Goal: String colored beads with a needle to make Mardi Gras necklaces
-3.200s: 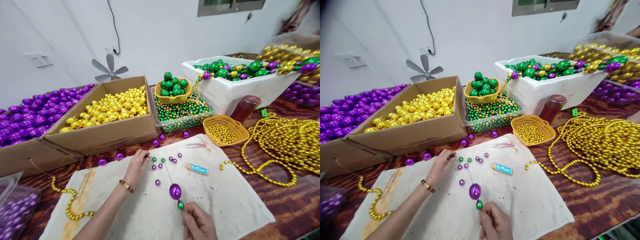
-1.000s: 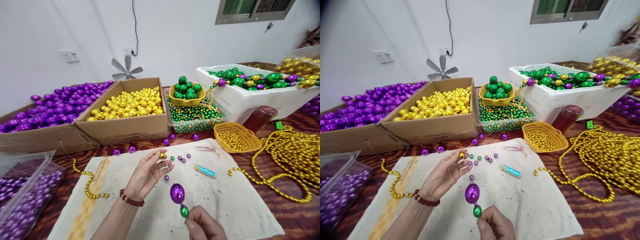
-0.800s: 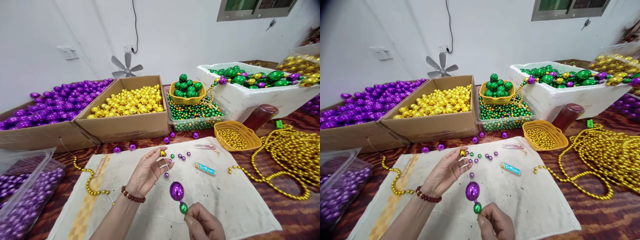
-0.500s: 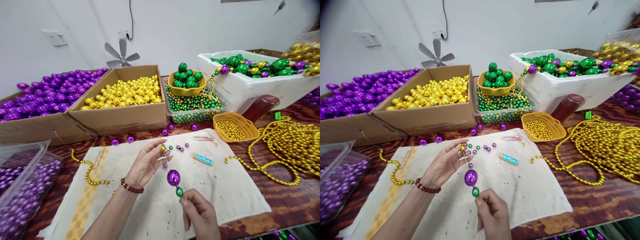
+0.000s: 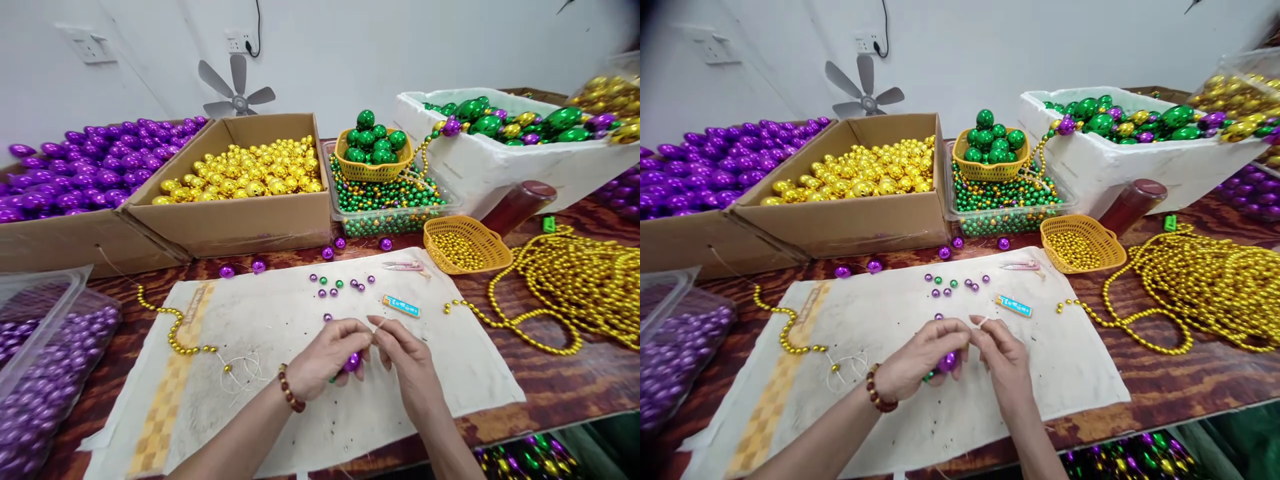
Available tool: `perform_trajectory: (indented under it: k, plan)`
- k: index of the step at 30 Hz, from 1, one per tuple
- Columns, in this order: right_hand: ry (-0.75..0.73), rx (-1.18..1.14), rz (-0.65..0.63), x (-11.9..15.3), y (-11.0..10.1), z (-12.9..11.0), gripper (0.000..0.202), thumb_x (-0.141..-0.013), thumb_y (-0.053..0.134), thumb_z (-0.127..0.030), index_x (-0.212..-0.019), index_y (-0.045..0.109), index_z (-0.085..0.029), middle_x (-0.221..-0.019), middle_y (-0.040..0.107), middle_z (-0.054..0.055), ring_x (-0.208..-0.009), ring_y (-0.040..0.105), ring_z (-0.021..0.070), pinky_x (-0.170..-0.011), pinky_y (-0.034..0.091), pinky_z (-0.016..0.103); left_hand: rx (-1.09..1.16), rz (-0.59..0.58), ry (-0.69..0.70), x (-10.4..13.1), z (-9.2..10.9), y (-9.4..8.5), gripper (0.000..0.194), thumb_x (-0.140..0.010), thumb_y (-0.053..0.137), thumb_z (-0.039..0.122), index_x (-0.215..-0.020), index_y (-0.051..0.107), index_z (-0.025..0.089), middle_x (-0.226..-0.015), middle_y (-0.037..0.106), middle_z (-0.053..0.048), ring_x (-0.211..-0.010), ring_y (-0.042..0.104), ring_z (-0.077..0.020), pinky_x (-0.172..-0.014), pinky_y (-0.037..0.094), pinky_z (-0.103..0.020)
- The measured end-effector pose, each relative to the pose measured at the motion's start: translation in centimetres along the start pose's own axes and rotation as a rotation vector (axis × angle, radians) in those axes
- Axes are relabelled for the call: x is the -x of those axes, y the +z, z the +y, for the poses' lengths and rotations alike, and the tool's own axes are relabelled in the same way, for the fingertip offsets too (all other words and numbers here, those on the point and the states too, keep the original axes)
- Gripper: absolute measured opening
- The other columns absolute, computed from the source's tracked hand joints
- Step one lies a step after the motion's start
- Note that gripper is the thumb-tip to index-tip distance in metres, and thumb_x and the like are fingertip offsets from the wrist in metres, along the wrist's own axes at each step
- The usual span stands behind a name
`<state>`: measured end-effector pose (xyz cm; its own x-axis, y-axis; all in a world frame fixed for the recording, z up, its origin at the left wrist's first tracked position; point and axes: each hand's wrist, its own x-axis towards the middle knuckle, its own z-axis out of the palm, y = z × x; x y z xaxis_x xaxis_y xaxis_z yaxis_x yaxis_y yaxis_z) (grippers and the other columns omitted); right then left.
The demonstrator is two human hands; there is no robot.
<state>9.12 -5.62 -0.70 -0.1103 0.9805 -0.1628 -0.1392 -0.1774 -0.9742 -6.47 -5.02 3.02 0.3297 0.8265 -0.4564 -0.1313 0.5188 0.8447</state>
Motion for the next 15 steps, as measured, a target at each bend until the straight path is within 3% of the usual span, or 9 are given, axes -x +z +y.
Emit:
perform_trajectory:
  k: [3, 6, 11, 15]
  plan:
    - [0.020, -0.176, 0.037, -0.9, -1.2, -0.2, 0.018, -0.087, 0.066, -0.034, -0.085, 0.069, -0.017, -0.066, 0.055, -0.002, -0.056, 0.046, 0.0084, -0.051, 0.036, 0.019, -0.133, -0.046, -0.029, 0.4, 0.0, 0.1, 0.024, -0.083, 0.057, 0.039, -0.085, 0.065, 0.016, -0.067, 0.059, -0.001, -0.044, 0.052, -0.0064, -0.032, 0.022, -0.015]
    - [0.086, -0.348, 0.133, -0.7, -2.1, -0.3, 0.021, -0.091, 0.061, -0.040, -0.087, 0.061, -0.020, -0.082, 0.067, 0.001, -0.052, 0.057, 0.0089, -0.042, 0.036, 0.017, -0.230, -0.088, -0.079, 0.9, 0.2, -0.6, 0.022, -0.080, 0.059, 0.035, -0.083, 0.067, 0.015, -0.062, 0.058, 0.000, -0.042, 0.050, -0.0059, -0.032, 0.021, -0.015]
    - [0.187, -0.372, -0.112, 0.7, -0.6, -0.5, 0.020, -0.085, 0.069, -0.034, -0.094, 0.062, -0.017, -0.091, 0.070, 0.008, -0.070, 0.068, 0.0172, -0.048, 0.047, 0.020, -0.252, -0.115, -0.115, 1.8, 0.7, -1.6, 0.024, -0.080, 0.058, 0.038, -0.081, 0.065, 0.016, -0.063, 0.058, 0.000, -0.042, 0.051, -0.0066, -0.031, 0.017, -0.016]
    - [0.204, -0.425, -0.085, 0.6, 0.1, -1.2, 0.022, -0.089, 0.063, -0.040, -0.089, 0.056, -0.019, -0.077, 0.070, 0.003, -0.053, 0.065, 0.0137, -0.043, 0.047, 0.020, -0.329, -0.203, -0.183, 2.6, 1.1, -2.6, 0.028, -0.079, 0.059, 0.042, -0.084, 0.067, 0.016, -0.065, 0.060, -0.001, -0.043, 0.051, -0.0069, -0.033, 0.021, -0.017]
